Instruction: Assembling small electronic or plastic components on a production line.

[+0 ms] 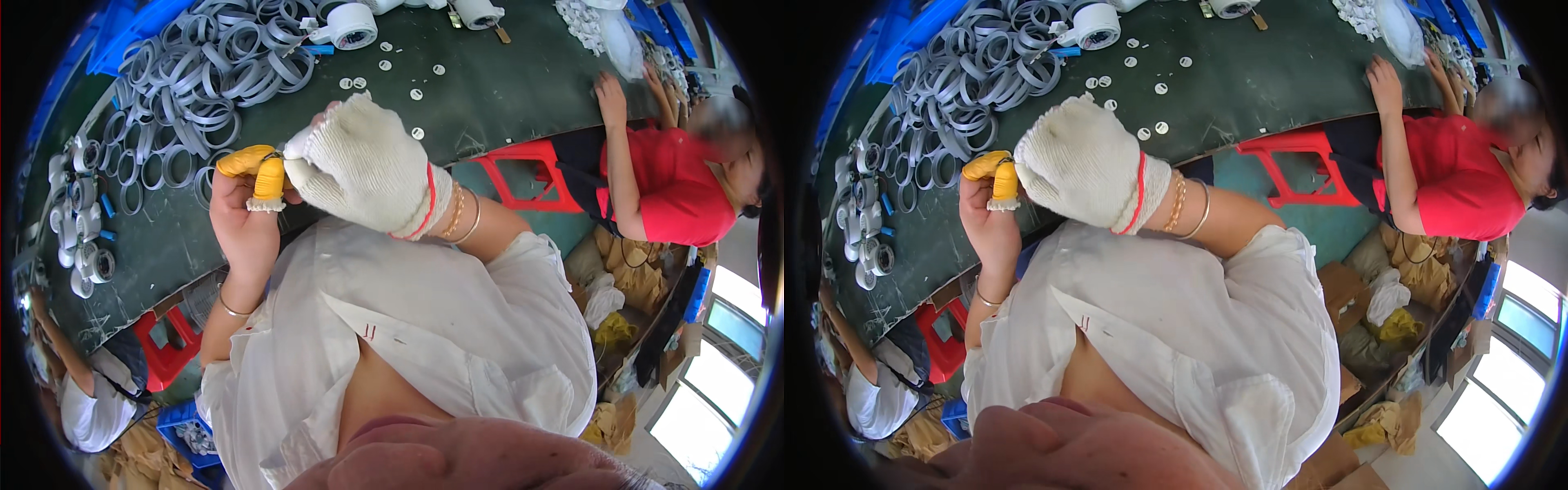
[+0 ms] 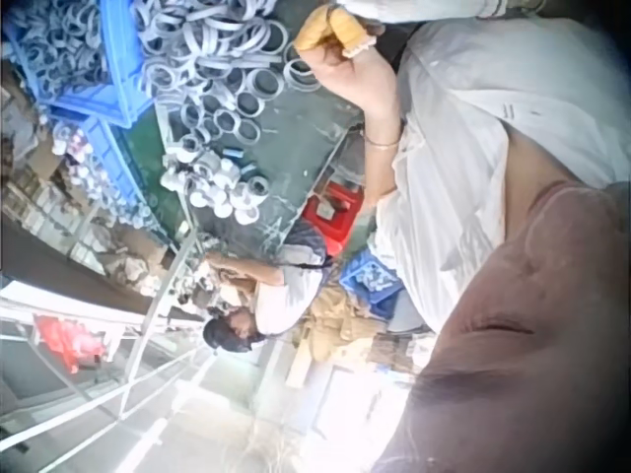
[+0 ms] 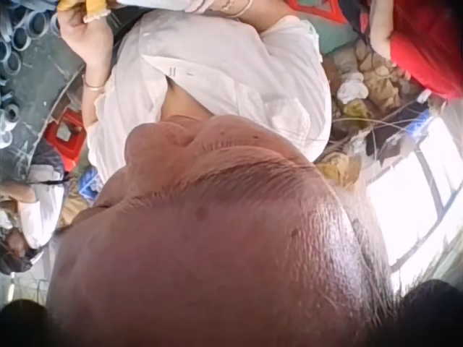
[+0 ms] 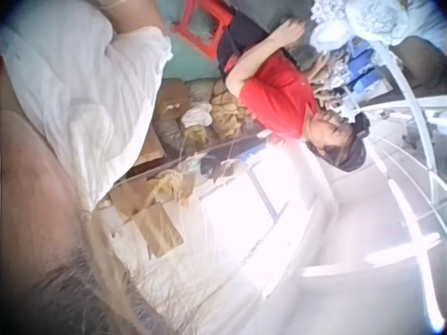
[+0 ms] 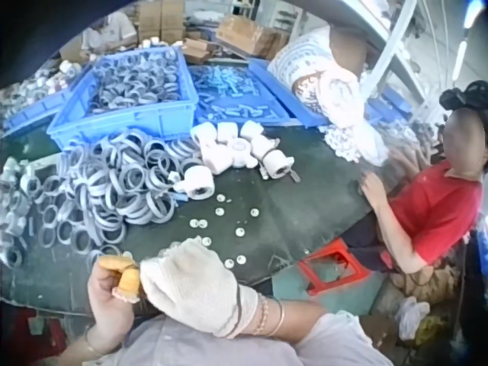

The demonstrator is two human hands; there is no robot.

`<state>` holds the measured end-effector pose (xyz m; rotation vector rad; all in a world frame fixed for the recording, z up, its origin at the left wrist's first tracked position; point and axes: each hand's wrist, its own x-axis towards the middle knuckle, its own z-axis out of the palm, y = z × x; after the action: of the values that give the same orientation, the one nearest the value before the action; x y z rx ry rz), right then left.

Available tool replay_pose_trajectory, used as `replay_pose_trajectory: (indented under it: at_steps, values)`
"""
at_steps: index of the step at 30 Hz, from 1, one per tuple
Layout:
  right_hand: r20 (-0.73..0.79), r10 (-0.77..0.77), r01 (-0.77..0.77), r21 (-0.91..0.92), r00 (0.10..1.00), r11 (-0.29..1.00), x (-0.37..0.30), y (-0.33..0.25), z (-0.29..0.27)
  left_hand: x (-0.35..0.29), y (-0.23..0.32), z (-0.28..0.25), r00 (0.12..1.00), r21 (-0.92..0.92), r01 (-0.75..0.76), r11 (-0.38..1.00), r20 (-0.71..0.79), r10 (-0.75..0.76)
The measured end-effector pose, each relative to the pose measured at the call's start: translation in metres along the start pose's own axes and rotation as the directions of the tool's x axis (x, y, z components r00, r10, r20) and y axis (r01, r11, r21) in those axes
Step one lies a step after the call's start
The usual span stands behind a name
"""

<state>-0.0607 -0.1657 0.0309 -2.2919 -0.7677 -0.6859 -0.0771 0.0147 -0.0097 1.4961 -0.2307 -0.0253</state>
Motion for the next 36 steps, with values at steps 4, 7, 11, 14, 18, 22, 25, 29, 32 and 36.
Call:
replay_pose_trajectory:
  at_steps: [4, 7, 11, 14, 18, 22, 25, 29, 32, 36]
  values:
    - [0.030, 0.064, -0.066, 0.074, 0.998, 0.995, -0.008, -0.006, 0.007, -0.002, -0.006, 0.006, 0.988, -0.099, -0.037, 0.994, -0.154, 0.022]
    - [0.015, 0.005, -0.007, 0.153, 1.000, 0.988, -0.009, -0.004, 0.013, -0.010, -0.008, 0.006, 0.975, -0.051, -0.105, 0.993, -0.203, 0.093]
    - [0.090, 0.006, -0.024, 0.194, 0.996, 0.981, -0.003, -0.010, 0.006, -0.018, -0.011, 0.003, 0.975, -0.077, -0.117, 0.990, -0.200, 0.100]
    - [0.227, 0.031, -0.094, 0.272, 0.974, 0.958, 0.002, -0.002, 0.004, -0.005, 0.001, -0.014, 0.968, -0.023, -0.179, 0.984, -0.184, 0.172]
    - [0.040, 0.086, -0.094, 0.367, 0.996, 0.925, -0.009, 0.003, 0.011, 0.025, 0.038, -0.134, 0.828, 0.523, -0.090, 0.848, -0.433, 0.355]
    - [-0.012, 0.168, -0.166, 0.097, 0.986, 0.981, -0.003, 0.060, -0.021, 0.043, 0.085, -0.304, 0.717, 0.805, 0.125, 0.580, -0.478, 0.508]
    - [-0.216, 0.339, -0.385, -0.228, 0.916, 0.894, 0.009, 0.159, -0.054, 0.084, 0.072, -0.410, 0.754, 0.940, 0.210, 0.268, -0.330, 0.569]
    - [-0.161, 0.381, -0.413, -0.390, 0.911, 0.823, -0.010, 0.269, -0.076, 0.094, 0.037, -0.519, 0.796, 0.875, 0.483, -0.023, -0.428, 0.429]
    - [0.124, 0.561, -0.500, -0.330, 0.818, 0.801, -0.018, 0.260, -0.107, 0.118, 0.006, -0.377, 0.827, 0.971, 0.109, 0.215, -0.209, 0.522]
    - [-0.110, 0.717, -0.700, 0.159, 0.688, 0.696, -0.014, 0.172, -0.081, 0.044, 0.015, -0.118, 0.933, 0.692, -0.165, 0.703, -0.121, 0.338]
